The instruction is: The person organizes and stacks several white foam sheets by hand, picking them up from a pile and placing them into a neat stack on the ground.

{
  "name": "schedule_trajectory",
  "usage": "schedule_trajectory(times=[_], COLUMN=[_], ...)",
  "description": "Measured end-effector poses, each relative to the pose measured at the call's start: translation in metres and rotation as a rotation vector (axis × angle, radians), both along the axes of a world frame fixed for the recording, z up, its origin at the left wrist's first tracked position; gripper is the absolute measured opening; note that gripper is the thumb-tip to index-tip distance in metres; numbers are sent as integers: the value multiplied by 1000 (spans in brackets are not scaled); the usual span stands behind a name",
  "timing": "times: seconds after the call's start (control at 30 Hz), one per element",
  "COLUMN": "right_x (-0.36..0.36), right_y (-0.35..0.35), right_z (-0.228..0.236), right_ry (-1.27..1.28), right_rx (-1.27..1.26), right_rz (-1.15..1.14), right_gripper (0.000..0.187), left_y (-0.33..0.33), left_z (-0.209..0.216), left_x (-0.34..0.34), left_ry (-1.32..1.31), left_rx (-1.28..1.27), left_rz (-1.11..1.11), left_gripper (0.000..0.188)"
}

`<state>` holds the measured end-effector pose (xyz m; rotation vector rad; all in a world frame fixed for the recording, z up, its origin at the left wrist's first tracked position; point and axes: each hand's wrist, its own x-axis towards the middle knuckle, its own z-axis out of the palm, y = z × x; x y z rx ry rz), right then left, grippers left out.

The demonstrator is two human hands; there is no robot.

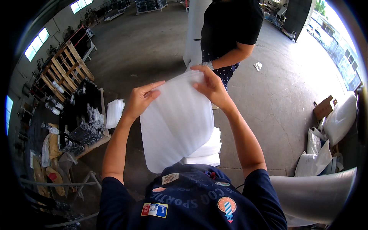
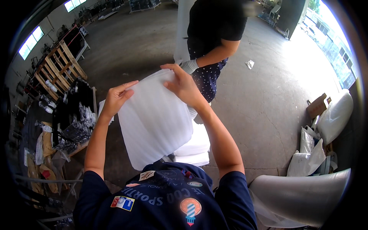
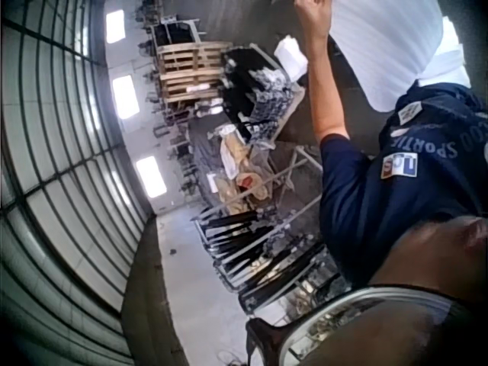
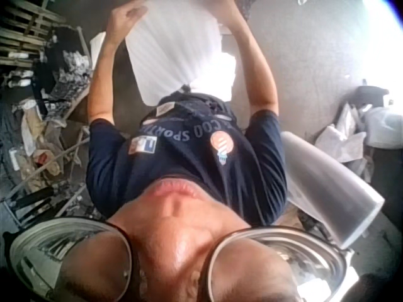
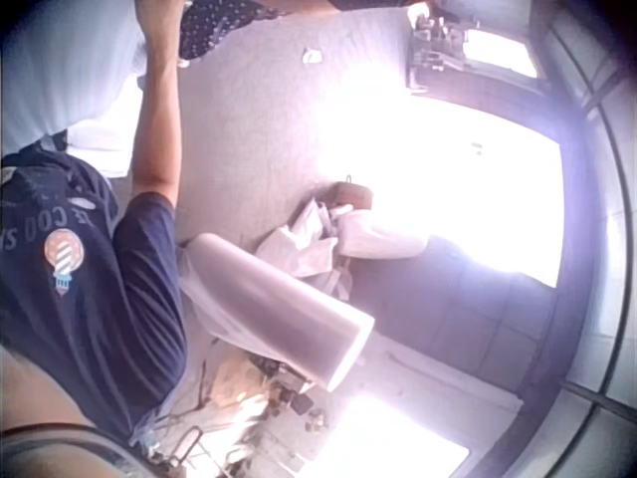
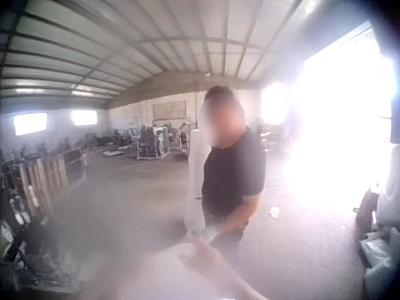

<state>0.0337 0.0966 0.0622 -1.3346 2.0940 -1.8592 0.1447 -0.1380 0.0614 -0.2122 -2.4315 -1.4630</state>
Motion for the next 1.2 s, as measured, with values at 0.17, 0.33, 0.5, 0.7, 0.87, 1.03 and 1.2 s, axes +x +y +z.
schedule_trajectory(times=[0.17,0.33,0.5,0.7,0.87,1.03,1.2], right_x=[-7,-11,-13,-12,-11,-4,28], right_y=[4,-2,-3,-3,-9,-6,-27], right_z=[-4,-14,-16,-20,-30,-25,-8], right_ry=[-50,-191,-284,-131,-203,8,864], right_rx=[8,-141,-146,-75,-219,-30,292], right_rz=[91,128,85,-2,-47,-311,-358], right_gripper=[42,37,16,9,11,24,37], left_y=[-5,-3,-4,2,7,17,32], left_z=[-3,3,-1,2,1,5,-6], left_x=[0,4,6,10,9,4,0], left_ry=[17,34,36,25,22,-9,71], left_rx=[-35,-22,-28,-65,-57,-163,-358], left_rz=[27,1,-13,-52,-63,76,95], left_gripper=[32,31,32,32,34,24,17])
